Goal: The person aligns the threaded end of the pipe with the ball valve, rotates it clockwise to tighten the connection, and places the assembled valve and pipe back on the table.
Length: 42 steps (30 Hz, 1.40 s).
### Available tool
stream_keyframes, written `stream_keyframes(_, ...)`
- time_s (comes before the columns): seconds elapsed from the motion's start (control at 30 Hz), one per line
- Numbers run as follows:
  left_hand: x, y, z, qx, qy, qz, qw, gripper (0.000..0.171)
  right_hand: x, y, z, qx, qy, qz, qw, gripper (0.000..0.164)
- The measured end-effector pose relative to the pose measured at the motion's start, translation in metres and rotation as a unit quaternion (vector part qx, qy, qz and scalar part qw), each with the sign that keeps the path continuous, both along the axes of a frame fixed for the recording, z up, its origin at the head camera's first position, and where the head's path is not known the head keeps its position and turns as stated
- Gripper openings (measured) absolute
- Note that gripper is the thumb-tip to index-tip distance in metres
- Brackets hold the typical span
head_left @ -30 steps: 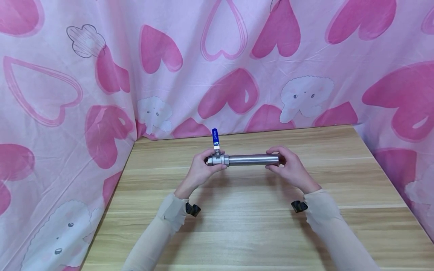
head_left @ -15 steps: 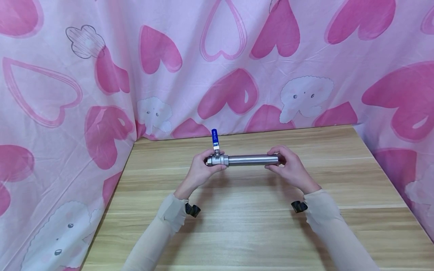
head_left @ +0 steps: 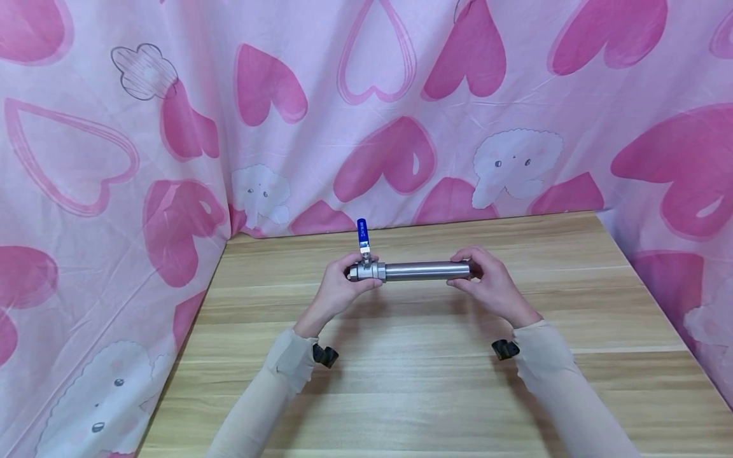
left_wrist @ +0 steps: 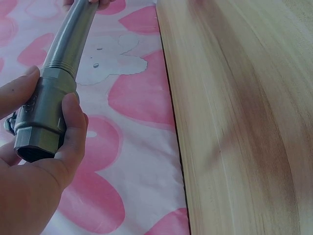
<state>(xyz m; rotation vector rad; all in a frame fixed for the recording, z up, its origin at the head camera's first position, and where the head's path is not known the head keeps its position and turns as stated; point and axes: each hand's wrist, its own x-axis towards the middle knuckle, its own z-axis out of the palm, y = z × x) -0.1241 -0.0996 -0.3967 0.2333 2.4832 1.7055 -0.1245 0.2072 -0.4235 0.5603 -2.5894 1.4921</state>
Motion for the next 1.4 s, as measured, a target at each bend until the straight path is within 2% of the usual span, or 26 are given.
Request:
stream_keyframes(0.5,0.0002,-0.0003,-0.0005,0.004,0.002,-0.002,1.0000,0.045,-0.0001,0.0018,-0.0007,0.005,0.000,0.002,1.000,0.038)
stream_keyframes(1.0,-0.0001,-0.0015,-0.0017,0.007,0.007,-0.001,1.0000,0.045,0.0013,0.0028,0.0023,0.014,-0.032,0.002,0.999,0.037)
stream_keyframes(1.4,-0.0008,-0.0014,-0.0012,0.002,0.000,0.000,1.0000,0.046,-0.0008,0.0026,-0.0018,0.022,-0.046,0.001,0.999,0.037)
